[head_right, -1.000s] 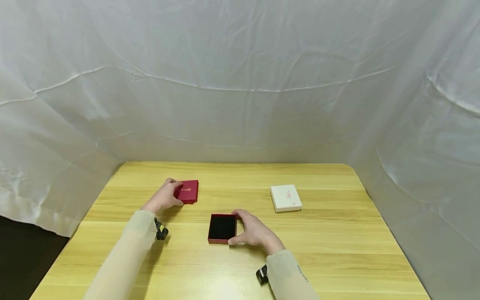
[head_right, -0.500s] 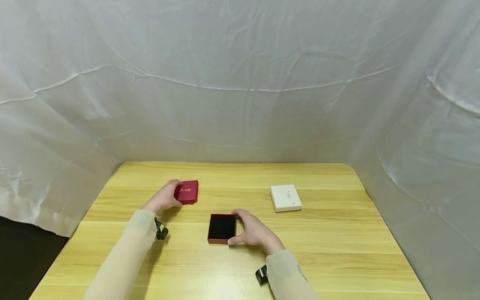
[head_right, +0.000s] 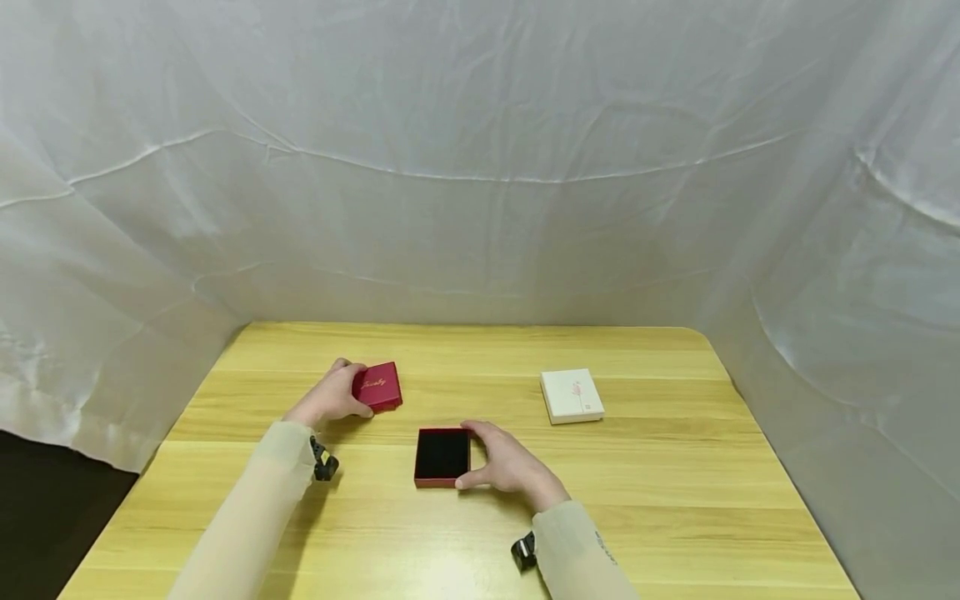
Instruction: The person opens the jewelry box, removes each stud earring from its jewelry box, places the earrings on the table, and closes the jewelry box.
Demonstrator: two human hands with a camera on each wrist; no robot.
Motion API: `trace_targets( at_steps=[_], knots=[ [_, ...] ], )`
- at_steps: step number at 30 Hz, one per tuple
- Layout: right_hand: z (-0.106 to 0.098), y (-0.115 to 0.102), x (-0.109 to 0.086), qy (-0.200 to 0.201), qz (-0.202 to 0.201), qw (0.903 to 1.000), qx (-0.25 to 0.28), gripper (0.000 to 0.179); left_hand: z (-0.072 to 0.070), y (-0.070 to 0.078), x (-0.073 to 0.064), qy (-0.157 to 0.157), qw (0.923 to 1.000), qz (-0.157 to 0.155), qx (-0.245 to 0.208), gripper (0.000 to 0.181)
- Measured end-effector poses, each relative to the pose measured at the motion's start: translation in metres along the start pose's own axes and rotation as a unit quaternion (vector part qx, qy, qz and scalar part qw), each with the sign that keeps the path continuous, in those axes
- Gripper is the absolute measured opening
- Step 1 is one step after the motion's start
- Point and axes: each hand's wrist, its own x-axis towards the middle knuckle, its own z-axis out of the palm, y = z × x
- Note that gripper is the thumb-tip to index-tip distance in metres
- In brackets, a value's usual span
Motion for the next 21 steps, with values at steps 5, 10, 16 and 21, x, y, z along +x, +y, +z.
trace_targets(
  at_steps=[5,10,16,21],
  knots=[
    [-0.001,0.000,-0.002,0.001,0.000,1.0000,0.001,0.095,-0.001,0.004,-0.003,0.010,0.9998,0.015,0.003,0.085],
    [-0.002,-0.003,-0.003,0.003,0.006,0.9998,0.016,0.092,-0.004,0.012,-0.009,0.018,0.9992,0.034,-0.007,0.086],
    [-0.003,-0.005,-0.002,0.007,0.017,0.9994,0.029,0.088,-0.007,0.027,-0.019,0.025,0.9981,0.057,-0.005,0.088],
    [-0.005,-0.008,-0.002,0.019,0.012,0.9993,0.032,0.087,-0.008,0.041,-0.029,0.031,0.9964,0.078,-0.003,0.088]
  ],
)
